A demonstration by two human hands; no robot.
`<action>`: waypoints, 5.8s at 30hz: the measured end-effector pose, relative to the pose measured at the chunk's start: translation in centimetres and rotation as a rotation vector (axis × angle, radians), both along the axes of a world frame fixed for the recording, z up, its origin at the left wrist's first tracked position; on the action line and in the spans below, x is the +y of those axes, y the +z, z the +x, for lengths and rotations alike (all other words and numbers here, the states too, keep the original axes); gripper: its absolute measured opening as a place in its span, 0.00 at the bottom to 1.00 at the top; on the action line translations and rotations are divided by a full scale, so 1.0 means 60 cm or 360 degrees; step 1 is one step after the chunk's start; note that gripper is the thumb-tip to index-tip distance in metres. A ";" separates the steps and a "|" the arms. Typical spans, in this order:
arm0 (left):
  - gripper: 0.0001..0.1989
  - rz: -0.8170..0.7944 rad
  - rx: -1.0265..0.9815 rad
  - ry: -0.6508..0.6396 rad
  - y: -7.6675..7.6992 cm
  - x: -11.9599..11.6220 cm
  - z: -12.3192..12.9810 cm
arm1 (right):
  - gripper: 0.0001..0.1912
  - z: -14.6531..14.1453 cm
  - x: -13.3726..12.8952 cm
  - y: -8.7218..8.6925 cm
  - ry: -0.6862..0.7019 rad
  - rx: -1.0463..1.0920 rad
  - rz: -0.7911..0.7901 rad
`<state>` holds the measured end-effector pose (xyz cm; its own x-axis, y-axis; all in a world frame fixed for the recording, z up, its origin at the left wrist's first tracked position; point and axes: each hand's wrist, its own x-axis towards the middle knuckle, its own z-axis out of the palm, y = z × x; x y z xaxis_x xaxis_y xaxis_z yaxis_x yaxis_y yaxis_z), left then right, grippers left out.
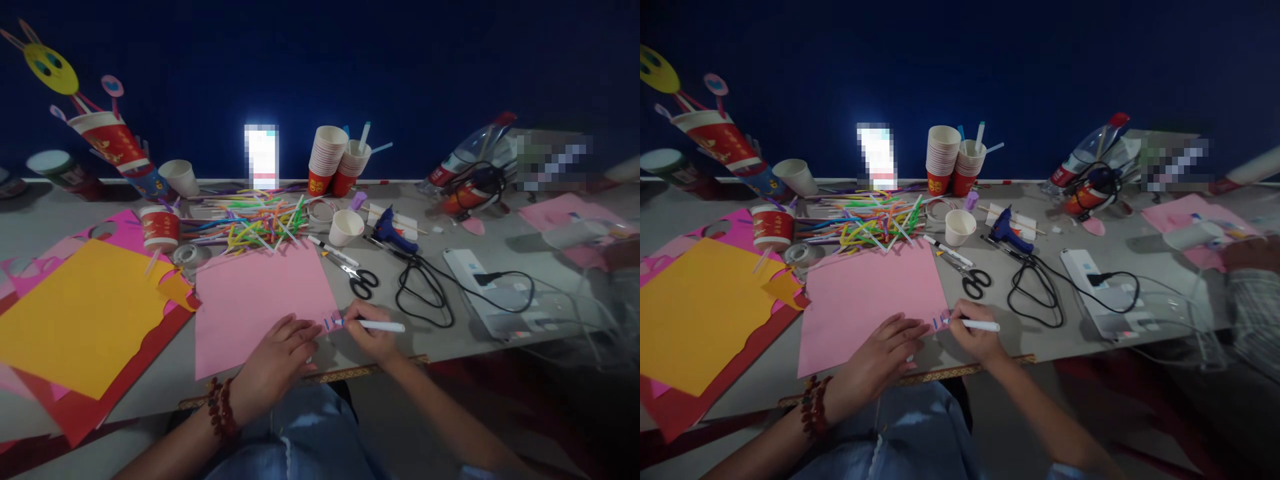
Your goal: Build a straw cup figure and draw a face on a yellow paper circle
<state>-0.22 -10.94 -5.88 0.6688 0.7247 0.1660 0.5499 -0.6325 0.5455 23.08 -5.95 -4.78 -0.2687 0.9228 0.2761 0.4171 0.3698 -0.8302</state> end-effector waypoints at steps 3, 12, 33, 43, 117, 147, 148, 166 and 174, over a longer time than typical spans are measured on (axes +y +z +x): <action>0.12 0.0007 -0.0012 -0.0001 0.000 0.001 0.000 | 0.11 0.002 0.000 -0.001 0.0032 0.0021 -0.0003; 0.12 -0.0020 -0.0024 0.0004 0.002 0.000 0.000 | 0.12 0.005 -0.002 0.001 0.0071 0.0032 -0.0041; 0.12 0.0014 -0.0010 0.0005 -0.001 0.001 0.001 | 0.10 0.000 -0.002 0.001 -0.0081 0.0001 -0.0068; 0.12 -0.0003 -0.0016 -0.0007 0.003 0.001 0.000 | 0.10 -0.001 -0.002 0.002 -0.0079 -0.0043 -0.0075; 0.12 0.0012 -0.0019 -0.0018 0.002 0.002 0.000 | 0.07 0.004 -0.002 -0.004 0.0090 -0.0042 -0.0019; 0.12 0.0005 -0.0031 -0.0005 0.001 0.000 0.000 | 0.06 0.006 0.000 -0.010 0.0146 -0.0021 0.0009; 0.12 0.0009 -0.0030 -0.0003 0.001 0.000 0.000 | 0.06 0.006 0.000 -0.010 0.0147 -0.0024 0.0002; 0.12 0.0003 -0.0022 -0.0011 0.000 0.001 0.000 | 0.07 0.004 0.000 -0.003 0.0125 -0.0098 -0.0016; 0.12 -0.0006 -0.0017 -0.0008 0.004 0.001 0.001 | 0.08 0.003 0.000 0.002 0.0140 -0.0103 -0.0031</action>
